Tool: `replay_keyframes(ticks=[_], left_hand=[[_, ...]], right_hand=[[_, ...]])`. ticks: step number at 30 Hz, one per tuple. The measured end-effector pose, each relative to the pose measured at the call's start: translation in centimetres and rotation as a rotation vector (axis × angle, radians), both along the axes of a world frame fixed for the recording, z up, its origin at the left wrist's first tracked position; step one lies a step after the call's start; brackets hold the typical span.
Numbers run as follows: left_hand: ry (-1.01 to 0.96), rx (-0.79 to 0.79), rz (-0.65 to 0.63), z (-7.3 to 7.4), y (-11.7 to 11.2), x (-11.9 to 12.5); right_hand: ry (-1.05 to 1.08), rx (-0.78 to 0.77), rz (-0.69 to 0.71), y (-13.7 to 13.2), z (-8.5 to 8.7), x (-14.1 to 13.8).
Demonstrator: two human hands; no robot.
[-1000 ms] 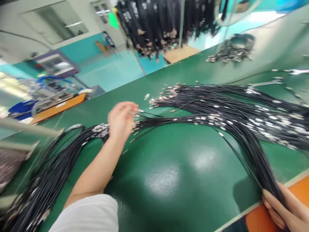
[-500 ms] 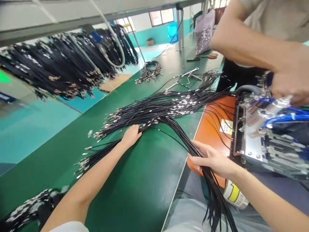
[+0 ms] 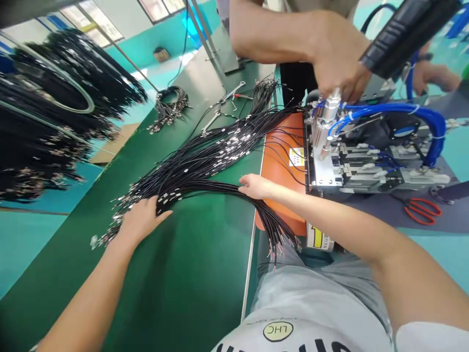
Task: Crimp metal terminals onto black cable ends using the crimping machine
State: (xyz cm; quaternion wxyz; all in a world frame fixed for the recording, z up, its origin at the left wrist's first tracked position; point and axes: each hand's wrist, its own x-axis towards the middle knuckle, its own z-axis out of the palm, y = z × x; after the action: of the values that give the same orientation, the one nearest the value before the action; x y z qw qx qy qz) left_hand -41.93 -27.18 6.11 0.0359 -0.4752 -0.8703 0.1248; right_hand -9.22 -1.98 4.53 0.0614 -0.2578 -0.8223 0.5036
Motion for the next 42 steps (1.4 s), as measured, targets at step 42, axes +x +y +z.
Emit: replay_keyframes(ticks=[42], left_hand=[[-0.647,-0.232,-0.891,-0.8,19.4,20.0]], right_hand=[[0.119,0.138,-0.301,-10.0,-3.6,26.9]])
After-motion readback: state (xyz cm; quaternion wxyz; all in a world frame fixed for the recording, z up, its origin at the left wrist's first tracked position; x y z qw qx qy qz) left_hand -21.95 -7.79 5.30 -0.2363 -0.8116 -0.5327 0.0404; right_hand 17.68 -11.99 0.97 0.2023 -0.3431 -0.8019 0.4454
